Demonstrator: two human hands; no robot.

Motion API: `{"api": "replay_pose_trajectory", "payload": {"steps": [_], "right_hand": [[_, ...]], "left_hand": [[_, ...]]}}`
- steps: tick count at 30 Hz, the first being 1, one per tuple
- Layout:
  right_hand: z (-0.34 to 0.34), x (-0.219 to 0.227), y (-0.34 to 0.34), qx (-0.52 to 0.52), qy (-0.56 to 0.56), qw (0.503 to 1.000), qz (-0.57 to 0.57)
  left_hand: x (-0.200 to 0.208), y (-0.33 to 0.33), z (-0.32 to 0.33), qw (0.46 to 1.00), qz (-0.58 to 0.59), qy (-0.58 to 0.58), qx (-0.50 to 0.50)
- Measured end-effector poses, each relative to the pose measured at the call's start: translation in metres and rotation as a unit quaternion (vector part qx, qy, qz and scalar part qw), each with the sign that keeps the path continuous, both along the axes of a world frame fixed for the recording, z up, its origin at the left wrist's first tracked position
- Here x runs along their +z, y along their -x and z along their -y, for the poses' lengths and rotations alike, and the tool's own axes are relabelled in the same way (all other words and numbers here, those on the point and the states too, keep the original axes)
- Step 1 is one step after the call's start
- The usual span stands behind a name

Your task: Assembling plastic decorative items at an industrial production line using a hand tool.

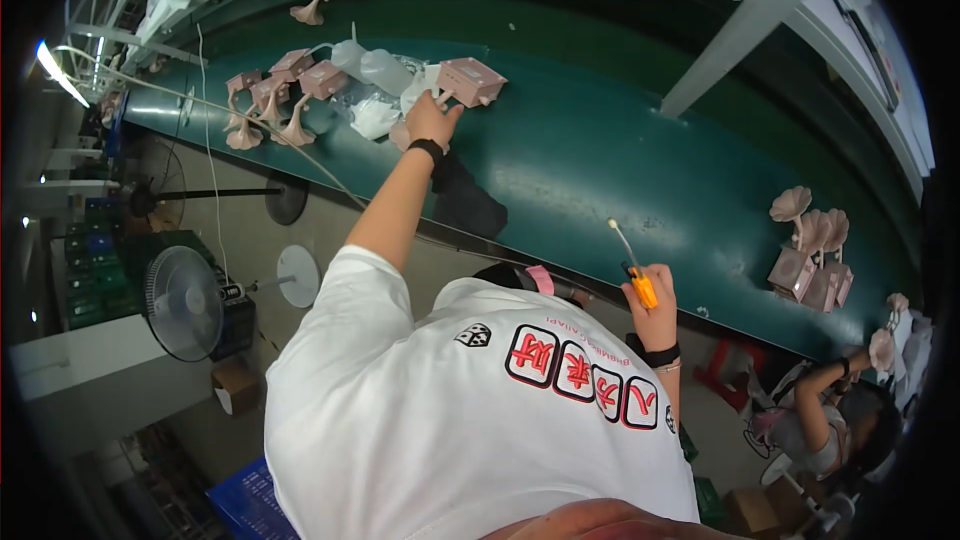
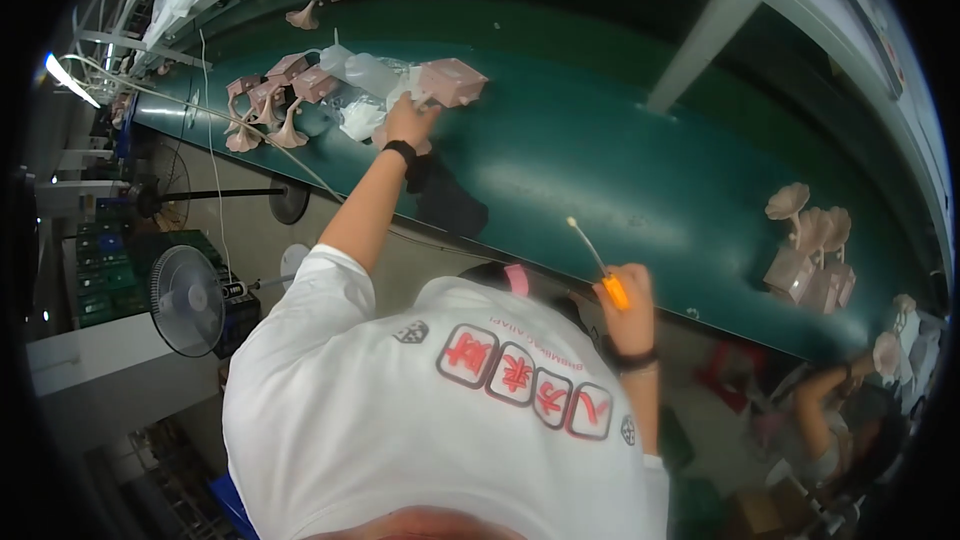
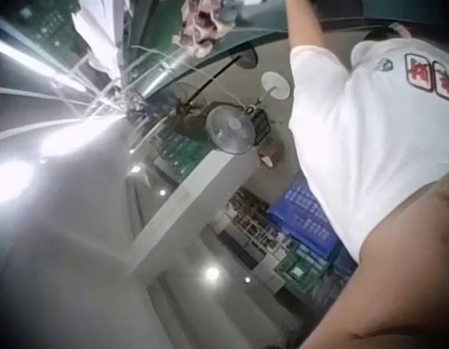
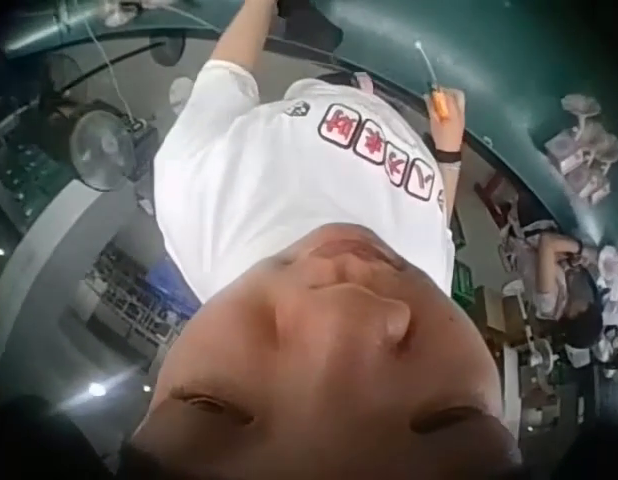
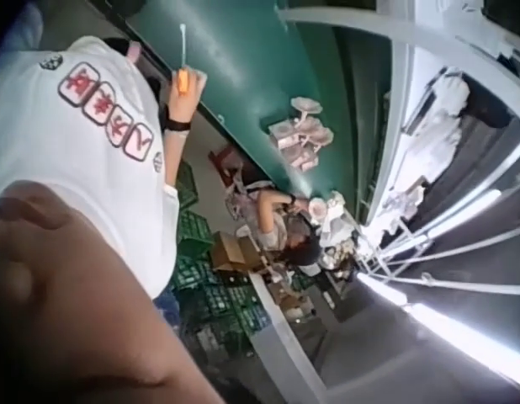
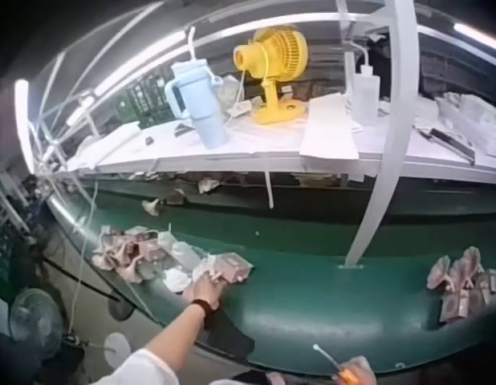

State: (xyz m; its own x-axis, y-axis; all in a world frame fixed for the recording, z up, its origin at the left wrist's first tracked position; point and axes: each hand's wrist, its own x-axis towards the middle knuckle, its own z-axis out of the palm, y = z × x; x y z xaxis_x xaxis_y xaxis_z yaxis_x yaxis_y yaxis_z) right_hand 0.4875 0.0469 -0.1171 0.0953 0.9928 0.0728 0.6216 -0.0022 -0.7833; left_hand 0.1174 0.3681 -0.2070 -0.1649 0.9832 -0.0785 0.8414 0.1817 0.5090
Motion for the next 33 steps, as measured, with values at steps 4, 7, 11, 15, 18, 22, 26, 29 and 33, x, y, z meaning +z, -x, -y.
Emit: {"api": "replay_pose_trajectory", "payload": {"steps": [4, 7, 11, 15, 18, 22, 26, 29, 33], "right_hand": [[-0.033, 0.003, 0.039, 0.024, 0.022, 0.999, -0.01], [-0.049, 0.001, 0.047, 0.037, 0.039, 0.998, -0.02], [-0.071, 0.031, 0.053, 0.082, 0.102, 0.991, -0.005], [-0.086, 0.054, 0.06, 0.169, 0.092, 0.981, 0.034], [-0.094, 0.061, 0.07, 0.272, 0.092, 0.955, 0.074], [-0.094, 0.054, 0.081, 0.385, 0.085, 0.906, 0.155], [-0.074, 0.08, 0.095, 0.487, 0.11, 0.85, 0.171], [-0.085, 0.085, 0.116, 0.534, 0.105, 0.827, 0.144], [-0.108, 0.064, 0.135, 0.575, 0.107, 0.799, 0.138]], "left_hand": [[-0.033, 0.031, -0.033, 0.99, 0.024, 0.018, -0.141], [-0.025, 0.025, -0.009, 0.986, 0.076, -0.016, -0.147], [0.032, 0.069, 0.076, 0.954, 0.2, -0.112, -0.192], [0.099, 0.118, 0.163, 0.953, 0.212, -0.146, -0.159], [0.119, 0.161, 0.225, 0.958, -0.025, -0.198, -0.204], [0.155, 0.183, 0.306, 0.951, -0.177, -0.148, -0.208], [0.189, 0.185, 0.374, 0.908, -0.299, -0.075, -0.285], [0.194, 0.194, 0.392, 0.893, -0.301, -0.002, -0.334], [0.173, 0.208, 0.435, 0.953, -0.109, 0.108, -0.262]]}}
